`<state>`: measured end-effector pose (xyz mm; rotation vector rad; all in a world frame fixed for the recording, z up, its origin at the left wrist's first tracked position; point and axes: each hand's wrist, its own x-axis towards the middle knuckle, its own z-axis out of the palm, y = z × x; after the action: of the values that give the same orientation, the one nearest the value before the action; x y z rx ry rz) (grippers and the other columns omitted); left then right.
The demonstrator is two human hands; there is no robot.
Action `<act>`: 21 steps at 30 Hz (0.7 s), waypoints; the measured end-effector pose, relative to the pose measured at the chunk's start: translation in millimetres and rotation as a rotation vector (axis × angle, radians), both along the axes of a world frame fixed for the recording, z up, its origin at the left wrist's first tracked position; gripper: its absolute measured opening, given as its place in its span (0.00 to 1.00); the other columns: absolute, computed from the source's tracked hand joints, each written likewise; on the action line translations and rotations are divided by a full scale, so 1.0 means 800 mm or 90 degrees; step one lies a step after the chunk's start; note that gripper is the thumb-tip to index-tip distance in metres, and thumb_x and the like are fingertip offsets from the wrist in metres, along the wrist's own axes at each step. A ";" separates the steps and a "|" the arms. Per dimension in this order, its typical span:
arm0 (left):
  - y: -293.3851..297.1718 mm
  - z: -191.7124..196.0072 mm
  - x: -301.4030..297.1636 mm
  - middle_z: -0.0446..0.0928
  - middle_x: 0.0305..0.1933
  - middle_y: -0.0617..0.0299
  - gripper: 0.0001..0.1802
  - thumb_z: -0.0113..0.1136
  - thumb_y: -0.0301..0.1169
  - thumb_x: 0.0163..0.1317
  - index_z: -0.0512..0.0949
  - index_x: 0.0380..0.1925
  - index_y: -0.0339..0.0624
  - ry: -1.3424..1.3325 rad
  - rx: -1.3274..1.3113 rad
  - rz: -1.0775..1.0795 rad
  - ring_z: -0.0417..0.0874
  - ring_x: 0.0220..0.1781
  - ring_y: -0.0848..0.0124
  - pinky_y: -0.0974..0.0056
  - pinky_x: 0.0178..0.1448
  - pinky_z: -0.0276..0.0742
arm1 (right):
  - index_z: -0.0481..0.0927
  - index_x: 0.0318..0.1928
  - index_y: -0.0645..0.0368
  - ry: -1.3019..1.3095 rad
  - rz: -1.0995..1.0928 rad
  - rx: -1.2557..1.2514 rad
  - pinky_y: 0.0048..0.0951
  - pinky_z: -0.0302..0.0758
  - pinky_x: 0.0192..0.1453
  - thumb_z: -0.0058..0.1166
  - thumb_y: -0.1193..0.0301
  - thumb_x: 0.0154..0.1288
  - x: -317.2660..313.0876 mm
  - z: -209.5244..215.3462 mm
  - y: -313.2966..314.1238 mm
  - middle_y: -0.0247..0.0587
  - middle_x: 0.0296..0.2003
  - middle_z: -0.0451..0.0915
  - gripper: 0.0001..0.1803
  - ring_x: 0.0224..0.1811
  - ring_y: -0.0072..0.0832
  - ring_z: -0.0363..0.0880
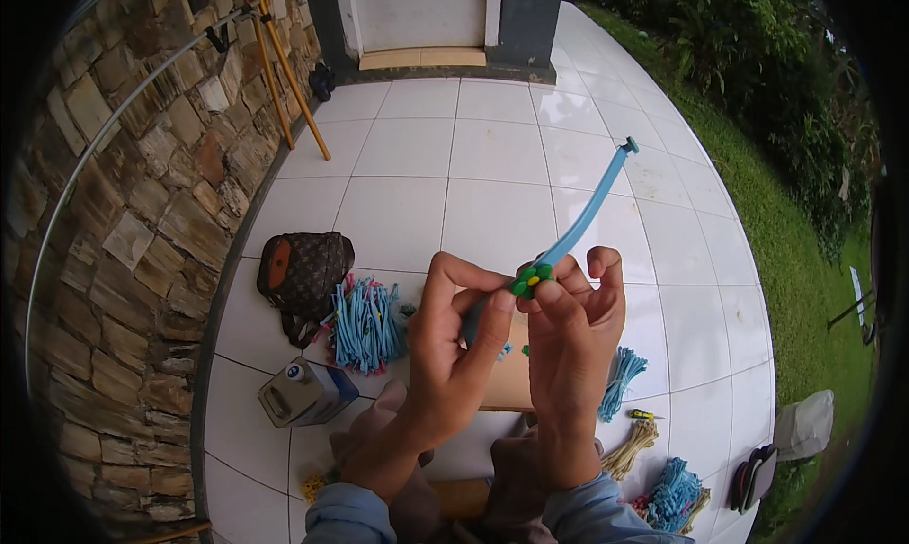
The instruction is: The person picks up small yellow and green flower-shaped ornaments, dips them into a plastic container of adhesive, and presses them onto light-blue straps one by one.
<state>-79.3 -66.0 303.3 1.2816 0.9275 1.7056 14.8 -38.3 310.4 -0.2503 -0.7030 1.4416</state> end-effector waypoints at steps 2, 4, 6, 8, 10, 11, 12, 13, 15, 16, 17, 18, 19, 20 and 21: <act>0.000 0.000 0.001 0.74 0.32 0.58 0.06 0.48 0.22 0.62 0.62 0.35 0.35 0.000 0.002 -0.003 0.74 0.37 0.79 0.76 0.39 0.66 | 0.52 0.37 0.54 -0.014 -0.015 0.008 0.22 0.72 0.39 0.51 0.88 0.54 0.000 -0.001 0.000 0.47 0.32 0.74 0.22 0.34 0.26 0.75; 0.000 0.001 0.001 0.74 0.31 0.58 0.06 0.49 0.23 0.61 0.62 0.35 0.36 -0.009 0.009 -0.009 0.73 0.35 0.80 0.77 0.37 0.65 | 0.52 0.37 0.54 -0.033 -0.035 0.009 0.21 0.72 0.38 0.51 0.87 0.54 0.000 -0.003 0.001 0.47 0.32 0.74 0.22 0.34 0.26 0.75; 0.000 0.005 0.001 0.75 0.30 0.59 0.07 0.50 0.23 0.60 0.62 0.35 0.36 -0.027 0.023 -0.020 0.72 0.32 0.82 0.77 0.34 0.65 | 0.52 0.37 0.54 -0.046 -0.057 0.010 0.20 0.72 0.38 0.51 0.87 0.54 -0.002 -0.004 -0.001 0.46 0.31 0.73 0.22 0.33 0.25 0.75; 0.002 0.003 -0.004 0.76 0.28 0.59 0.08 0.53 0.24 0.59 0.62 0.33 0.37 0.069 0.070 0.017 0.71 0.29 0.84 0.79 0.32 0.63 | 0.52 0.37 0.54 -0.060 -0.062 0.021 0.20 0.72 0.38 0.51 0.87 0.54 -0.005 -0.005 -0.002 0.45 0.32 0.71 0.22 0.34 0.25 0.74; 0.005 0.000 -0.007 0.76 0.27 0.60 0.09 0.55 0.24 0.58 0.63 0.32 0.37 0.076 0.088 0.048 0.69 0.26 0.86 0.80 0.29 0.62 | 0.52 0.39 0.54 -0.076 -0.056 0.044 0.20 0.71 0.39 0.51 0.86 0.54 -0.008 -0.011 -0.001 0.44 0.34 0.70 0.23 0.36 0.24 0.73; 0.008 -0.001 -0.006 0.76 0.26 0.61 0.10 0.56 0.24 0.58 0.63 0.31 0.38 0.035 0.083 0.061 0.68 0.25 0.87 0.80 0.28 0.61 | 0.51 0.42 0.53 -0.054 -0.045 0.018 0.21 0.71 0.40 0.51 0.86 0.54 -0.009 -0.010 -0.001 0.44 0.35 0.69 0.25 0.37 0.24 0.72; 0.009 -0.002 -0.005 0.76 0.25 0.61 0.10 0.56 0.24 0.57 0.63 0.31 0.38 -0.006 0.078 0.074 0.67 0.24 0.87 0.81 0.27 0.59 | 0.51 0.45 0.53 -0.032 -0.033 -0.009 0.22 0.70 0.41 0.52 0.85 0.54 -0.011 -0.009 -0.002 0.43 0.36 0.69 0.27 0.38 0.24 0.71; 0.012 -0.004 -0.006 0.76 0.25 0.61 0.10 0.57 0.24 0.57 0.64 0.30 0.38 -0.016 0.074 0.074 0.67 0.24 0.88 0.81 0.26 0.59 | 0.50 0.48 0.52 -0.010 -0.022 -0.034 0.22 0.70 0.42 0.53 0.84 0.54 -0.012 -0.007 -0.002 0.43 0.38 0.68 0.29 0.40 0.24 0.70; 0.015 -0.006 -0.006 0.77 0.25 0.61 0.10 0.57 0.24 0.57 0.64 0.29 0.38 -0.035 0.066 0.075 0.67 0.24 0.88 0.81 0.26 0.59 | 0.48 0.53 0.51 -0.005 -0.021 -0.047 0.23 0.69 0.43 0.54 0.83 0.54 -0.013 -0.005 -0.001 0.43 0.39 0.68 0.34 0.41 0.25 0.69; 0.016 -0.006 -0.006 0.77 0.24 0.62 0.10 0.57 0.23 0.57 0.64 0.28 0.38 -0.028 0.059 0.083 0.67 0.23 0.88 0.81 0.26 0.59 | 0.46 0.55 0.51 -0.023 -0.031 -0.034 0.24 0.69 0.44 0.54 0.83 0.54 -0.014 -0.004 0.000 0.44 0.39 0.68 0.36 0.41 0.25 0.70; 0.016 -0.005 -0.006 0.77 0.24 0.62 0.09 0.57 0.23 0.57 0.65 0.27 0.38 -0.022 0.052 0.092 0.67 0.23 0.88 0.81 0.26 0.59 | 0.44 0.57 0.51 -0.041 -0.040 -0.021 0.24 0.69 0.44 0.55 0.83 0.54 -0.014 -0.003 0.000 0.44 0.39 0.69 0.39 0.40 0.25 0.70; 0.016 -0.005 -0.006 0.77 0.24 0.62 0.09 0.57 0.23 0.56 0.65 0.27 0.37 -0.016 0.044 0.100 0.67 0.23 0.88 0.80 0.26 0.59 | 0.42 0.58 0.51 -0.074 -0.051 -0.011 0.24 0.70 0.44 0.55 0.83 0.54 -0.015 -0.003 0.001 0.45 0.38 0.70 0.40 0.39 0.25 0.70; 0.016 -0.006 -0.007 0.77 0.23 0.62 0.09 0.57 0.23 0.56 0.65 0.26 0.37 0.008 0.056 0.106 0.67 0.24 0.88 0.80 0.26 0.59 | 0.40 0.59 0.51 -0.107 -0.062 0.000 0.24 0.70 0.43 0.56 0.83 0.53 -0.016 -0.005 0.002 0.46 0.38 0.70 0.42 0.39 0.25 0.71; 0.017 -0.007 -0.008 0.77 0.23 0.62 0.09 0.57 0.23 0.57 0.66 0.26 0.37 0.032 0.068 0.113 0.68 0.24 0.88 0.80 0.26 0.60 | 0.39 0.60 0.51 -0.140 -0.073 0.010 0.25 0.71 0.43 0.56 0.83 0.53 -0.017 -0.006 0.003 0.46 0.37 0.71 0.44 0.38 0.25 0.72; 0.017 -0.008 -0.008 0.77 0.23 0.62 0.09 0.57 0.23 0.57 0.66 0.26 0.37 0.056 0.079 0.119 0.69 0.24 0.87 0.80 0.26 0.60 | 0.38 0.60 0.51 -0.156 -0.079 0.010 0.24 0.71 0.42 0.56 0.83 0.54 -0.016 -0.006 0.003 0.47 0.36 0.72 0.44 0.37 0.25 0.72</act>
<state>-86.1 -52.2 297.1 1.3976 1.0337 1.8889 2.3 -35.6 305.9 -0.4555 -0.8823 1.2988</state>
